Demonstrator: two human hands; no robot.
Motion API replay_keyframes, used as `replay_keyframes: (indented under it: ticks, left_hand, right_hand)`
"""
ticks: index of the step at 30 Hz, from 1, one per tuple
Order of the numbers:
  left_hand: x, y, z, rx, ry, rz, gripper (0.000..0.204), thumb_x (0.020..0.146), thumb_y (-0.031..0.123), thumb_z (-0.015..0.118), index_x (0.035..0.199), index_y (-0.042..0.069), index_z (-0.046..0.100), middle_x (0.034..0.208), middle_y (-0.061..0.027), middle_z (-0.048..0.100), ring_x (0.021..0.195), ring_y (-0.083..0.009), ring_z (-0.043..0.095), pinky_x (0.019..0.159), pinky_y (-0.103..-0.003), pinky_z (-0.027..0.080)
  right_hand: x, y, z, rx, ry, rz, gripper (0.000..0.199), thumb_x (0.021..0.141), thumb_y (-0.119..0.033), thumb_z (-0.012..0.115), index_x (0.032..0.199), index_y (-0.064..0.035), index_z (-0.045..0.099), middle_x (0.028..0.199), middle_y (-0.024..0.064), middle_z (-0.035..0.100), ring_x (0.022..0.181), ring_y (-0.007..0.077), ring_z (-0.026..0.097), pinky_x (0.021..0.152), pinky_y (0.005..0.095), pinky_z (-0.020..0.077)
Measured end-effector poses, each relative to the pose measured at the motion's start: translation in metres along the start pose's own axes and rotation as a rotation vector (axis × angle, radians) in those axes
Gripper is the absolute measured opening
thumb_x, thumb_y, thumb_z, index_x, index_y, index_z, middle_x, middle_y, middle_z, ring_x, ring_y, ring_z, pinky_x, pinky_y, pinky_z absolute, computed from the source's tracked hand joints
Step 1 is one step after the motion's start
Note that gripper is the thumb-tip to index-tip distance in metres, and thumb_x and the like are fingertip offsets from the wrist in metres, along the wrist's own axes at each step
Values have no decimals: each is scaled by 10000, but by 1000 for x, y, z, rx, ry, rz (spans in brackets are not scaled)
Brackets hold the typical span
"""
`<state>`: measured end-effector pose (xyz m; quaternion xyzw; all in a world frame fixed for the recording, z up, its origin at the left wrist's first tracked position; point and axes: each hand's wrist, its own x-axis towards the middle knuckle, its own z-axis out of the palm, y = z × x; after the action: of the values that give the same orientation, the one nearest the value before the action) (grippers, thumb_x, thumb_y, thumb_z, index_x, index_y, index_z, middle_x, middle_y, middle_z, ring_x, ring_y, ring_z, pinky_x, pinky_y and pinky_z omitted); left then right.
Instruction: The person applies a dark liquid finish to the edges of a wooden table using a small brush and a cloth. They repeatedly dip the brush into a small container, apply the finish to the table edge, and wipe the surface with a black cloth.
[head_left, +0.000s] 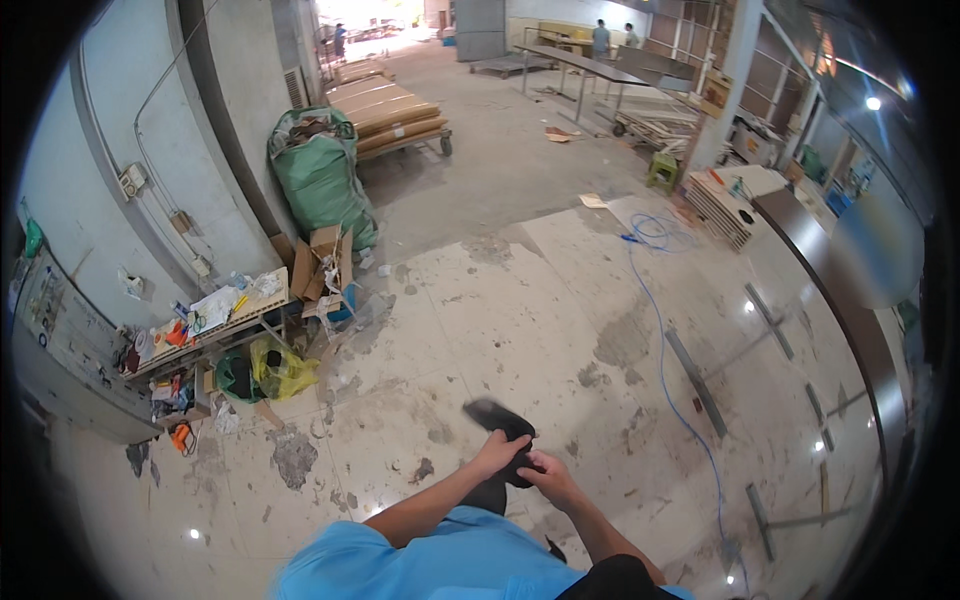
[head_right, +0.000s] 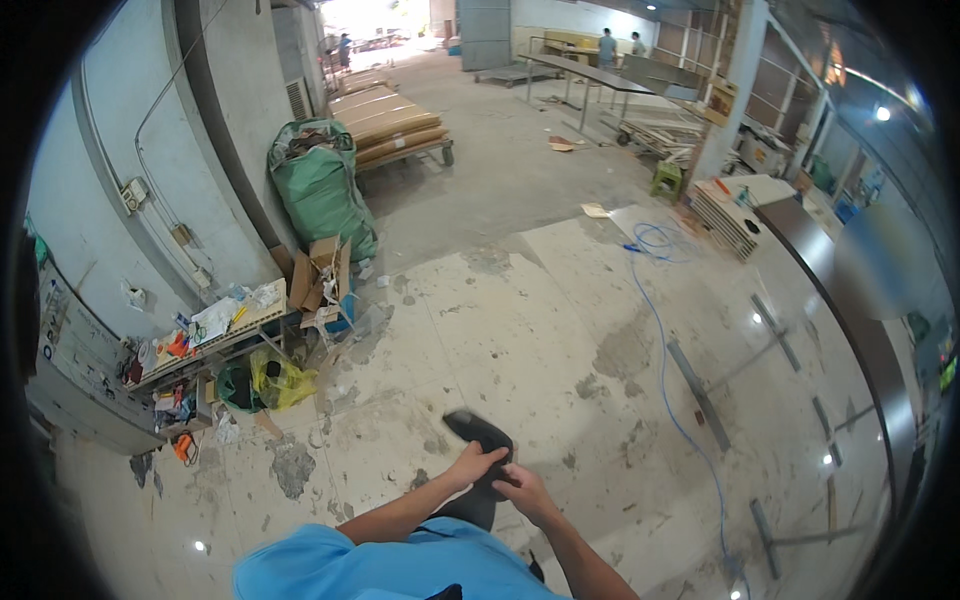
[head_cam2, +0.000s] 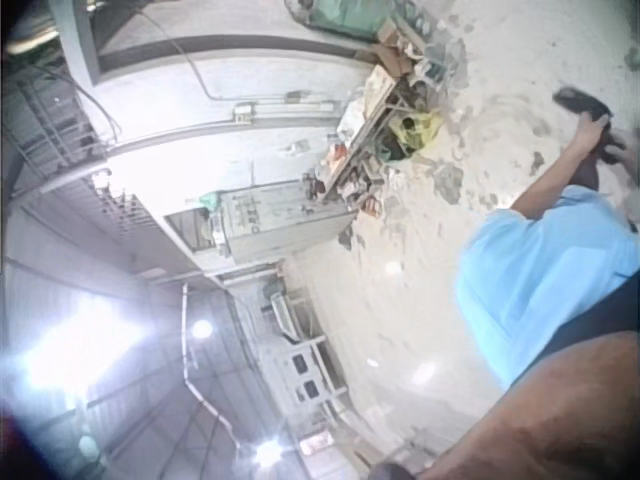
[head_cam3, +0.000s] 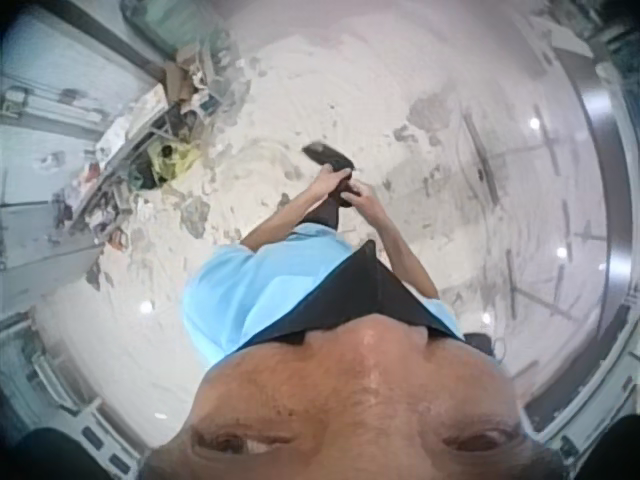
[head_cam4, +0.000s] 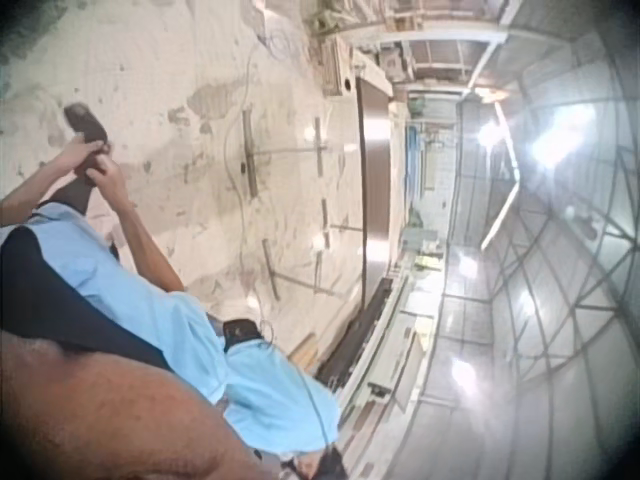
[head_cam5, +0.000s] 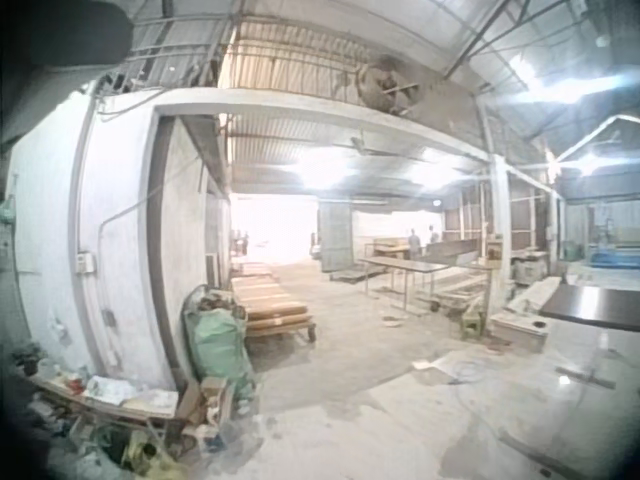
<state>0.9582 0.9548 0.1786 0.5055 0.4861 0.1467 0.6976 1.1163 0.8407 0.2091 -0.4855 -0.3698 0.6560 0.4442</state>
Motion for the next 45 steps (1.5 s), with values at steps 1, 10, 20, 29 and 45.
replay_keyframes:
  ticks: [1, 10, 20, 29, 45]
  left_hand:
    - [28, 8, 2, 49, 146, -52, 547, 962, 384, 768, 1253, -65, 654, 1099, -192, 746, 959, -223, 716, 799, -381, 587]
    - [253, 153, 108, -171, -545, -275, 465, 1056, 372, 603, 1311, -15, 647, 1206, -126, 705, 1085, -207, 669, 911, -365, 544]
    - [484, 338, 196, 12, -852, -106, 540, 1055, 224, 676, 1503, 12, 465, 1358, -121, 625, 1252, -187, 592, 998, -366, 533]
    - [674, 499, 228, 358, -360, 624, 778, 977, 136, 773, 1608, 7, 336, 1450, -181, 580, 1234, -257, 663, 1000, -368, 575]
    - [1118, 759, 382, 195, -726, 85, 257, 1078, 166, 629, 1255, -11, 688, 1148, -127, 763, 1049, -195, 737, 926, -359, 596]
  right_hand:
    - [14, -14, -7, -98, 115, -12, 331, 963, -80, 742, 1268, 6, 645, 1153, 94, 730, 1091, 176, 698, 961, 341, 555]
    - [134, -131, -195, -899, 412, -328, 974, 702, -199, 953, 1531, -50, 463, 1481, 274, 540, 1331, 424, 555, 1118, 506, 465]
    - [239, -180, -466, 261, 862, -237, 334, 1000, -64, 616, 1319, 26, 656, 1164, 97, 736, 1010, 177, 708, 897, 318, 580]
    - [420, -375, -666, -109, 649, -320, 377, 858, -74, 730, 1221, 25, 696, 1032, 109, 758, 913, 154, 698, 830, 347, 584]
    - [615, -563, -1048, -289, 699, -245, 301, 895, -112, 801, 1177, -71, 702, 1077, 116, 737, 1041, 253, 708, 919, 382, 544]
